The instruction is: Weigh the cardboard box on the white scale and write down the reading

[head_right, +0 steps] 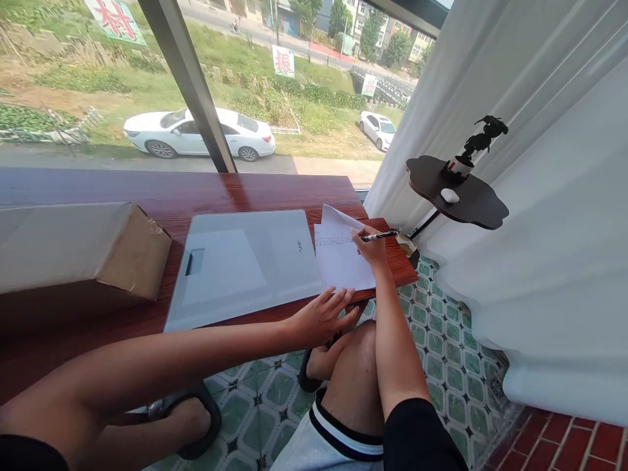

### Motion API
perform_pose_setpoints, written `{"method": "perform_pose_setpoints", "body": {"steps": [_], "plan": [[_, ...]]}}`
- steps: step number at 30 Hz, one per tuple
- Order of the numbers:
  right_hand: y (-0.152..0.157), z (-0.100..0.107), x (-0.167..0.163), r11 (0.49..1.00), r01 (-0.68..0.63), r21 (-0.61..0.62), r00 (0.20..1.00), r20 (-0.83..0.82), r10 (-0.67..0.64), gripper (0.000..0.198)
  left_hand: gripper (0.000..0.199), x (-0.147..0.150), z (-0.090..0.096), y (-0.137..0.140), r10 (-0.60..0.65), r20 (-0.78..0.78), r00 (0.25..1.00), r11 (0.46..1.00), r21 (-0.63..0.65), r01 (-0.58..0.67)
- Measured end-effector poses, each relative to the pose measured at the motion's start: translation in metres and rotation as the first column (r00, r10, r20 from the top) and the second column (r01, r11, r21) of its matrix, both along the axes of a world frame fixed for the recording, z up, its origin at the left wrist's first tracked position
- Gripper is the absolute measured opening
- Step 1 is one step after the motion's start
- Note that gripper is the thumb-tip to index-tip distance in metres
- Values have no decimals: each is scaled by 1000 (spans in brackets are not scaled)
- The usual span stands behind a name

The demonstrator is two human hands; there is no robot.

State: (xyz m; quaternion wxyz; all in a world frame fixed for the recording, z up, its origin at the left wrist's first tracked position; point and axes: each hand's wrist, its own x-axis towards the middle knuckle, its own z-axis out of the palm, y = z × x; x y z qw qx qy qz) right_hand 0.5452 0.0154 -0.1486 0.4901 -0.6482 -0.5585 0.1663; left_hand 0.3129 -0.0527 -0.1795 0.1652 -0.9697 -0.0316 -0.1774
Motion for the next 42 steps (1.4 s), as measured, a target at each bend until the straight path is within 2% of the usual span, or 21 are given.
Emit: {"method": "perform_pose_setpoints", "body": {"steps": [5,10,16,25,31,37,42], "plan": [[3,-12,1,998,-32,-59,999,-35,30,38,46,0,1,0,-2,4,1000,1000,2,2],[5,-16,1,999,-46,-29,999,1,47,40,41,-1,3,-1,6,4,1000,1000,9,-6],[6,-20,2,997,-49,-51,999,1,49,42,42,-1,1,-1,6,12,1000,1000,7,-6],[4,-11,-5,998,-32,-61,999,-5,32,39,40,-1,1,-1,6,18,1000,1000,13,-6],[6,-15,-1,998,-44,-44,999,0,44,36,43,-2,2,-1,12,-12,1000,1000,0,-12],[4,-11,-5,997,-33,-65,999,-4,33,42,43,-2,3,-2,4,7,1000,1000,-11,-4],[3,-6,-8,997,-44,-58,999,-3,44,42,53,-3,9,-2,2,-35,999,999,-35,-3]]}}
